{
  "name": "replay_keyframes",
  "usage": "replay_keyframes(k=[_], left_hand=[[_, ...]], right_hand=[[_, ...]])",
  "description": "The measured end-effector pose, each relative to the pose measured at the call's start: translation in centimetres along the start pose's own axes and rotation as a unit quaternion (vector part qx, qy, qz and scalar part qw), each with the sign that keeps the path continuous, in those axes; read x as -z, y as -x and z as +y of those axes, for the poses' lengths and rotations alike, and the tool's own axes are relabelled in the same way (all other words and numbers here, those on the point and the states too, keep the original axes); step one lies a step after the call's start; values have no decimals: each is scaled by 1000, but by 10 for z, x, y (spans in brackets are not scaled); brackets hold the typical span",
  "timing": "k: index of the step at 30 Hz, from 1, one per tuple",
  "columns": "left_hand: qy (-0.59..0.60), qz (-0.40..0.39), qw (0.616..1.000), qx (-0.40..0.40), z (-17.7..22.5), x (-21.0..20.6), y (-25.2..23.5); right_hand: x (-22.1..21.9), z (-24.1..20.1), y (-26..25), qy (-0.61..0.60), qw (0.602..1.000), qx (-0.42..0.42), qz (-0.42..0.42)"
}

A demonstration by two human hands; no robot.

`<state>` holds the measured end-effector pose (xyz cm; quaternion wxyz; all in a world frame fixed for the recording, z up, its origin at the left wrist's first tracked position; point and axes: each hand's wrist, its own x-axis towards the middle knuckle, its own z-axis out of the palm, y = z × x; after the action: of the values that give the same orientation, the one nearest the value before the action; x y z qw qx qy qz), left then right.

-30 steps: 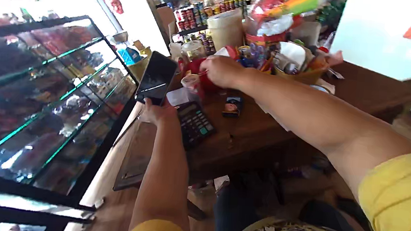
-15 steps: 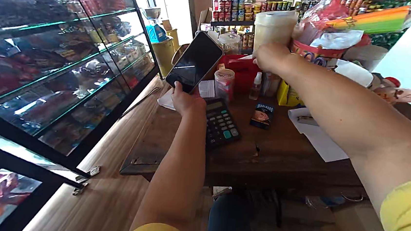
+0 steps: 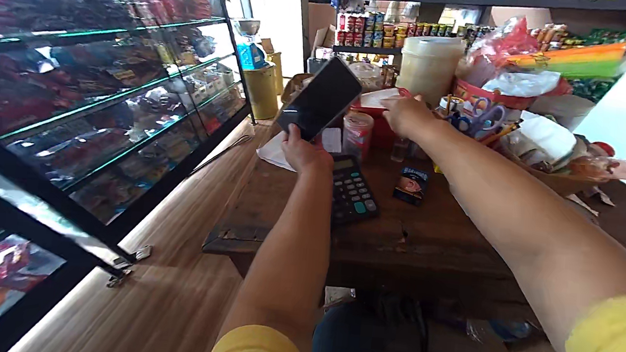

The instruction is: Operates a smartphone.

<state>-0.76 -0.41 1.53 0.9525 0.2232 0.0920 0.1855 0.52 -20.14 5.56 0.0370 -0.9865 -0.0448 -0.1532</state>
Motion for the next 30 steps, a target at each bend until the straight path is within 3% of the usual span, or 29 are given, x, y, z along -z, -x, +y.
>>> replay_keyframes(k=[3,5,7,9,12,18,24,27,30], left_hand=[[-29,-24,999,-8,-4,5,-4],[-52,-39,998,-7,-4,8,-4],[-91,-73,993,4,-5,9,-1],[-147,-130,980,-11,-10,13,0],[-206,-185,960,-43,-19,15,2],[-262,-189,945,-47,-21,15,6],[-334,-232,909,-88,-23,14,6],[-342,-255,901,-76,-27,14,6],[-278,-287,916,21,-24,10,16]], right_hand=[[-4,-5,27,-117,981,20,155],[-6,-11,56,-236,948,-2,213],[-9,-13,81,-434,875,-47,208],[-14,-15,93,-612,771,-73,160],[-21,-9,99,-715,691,-75,71],[-24,-19,107,-701,701,-119,-48],[-9,-34,119,-682,713,-89,-138],[-22,-26,117,-692,706,-92,-119],[-24,-29,114,-693,710,-108,-64]])
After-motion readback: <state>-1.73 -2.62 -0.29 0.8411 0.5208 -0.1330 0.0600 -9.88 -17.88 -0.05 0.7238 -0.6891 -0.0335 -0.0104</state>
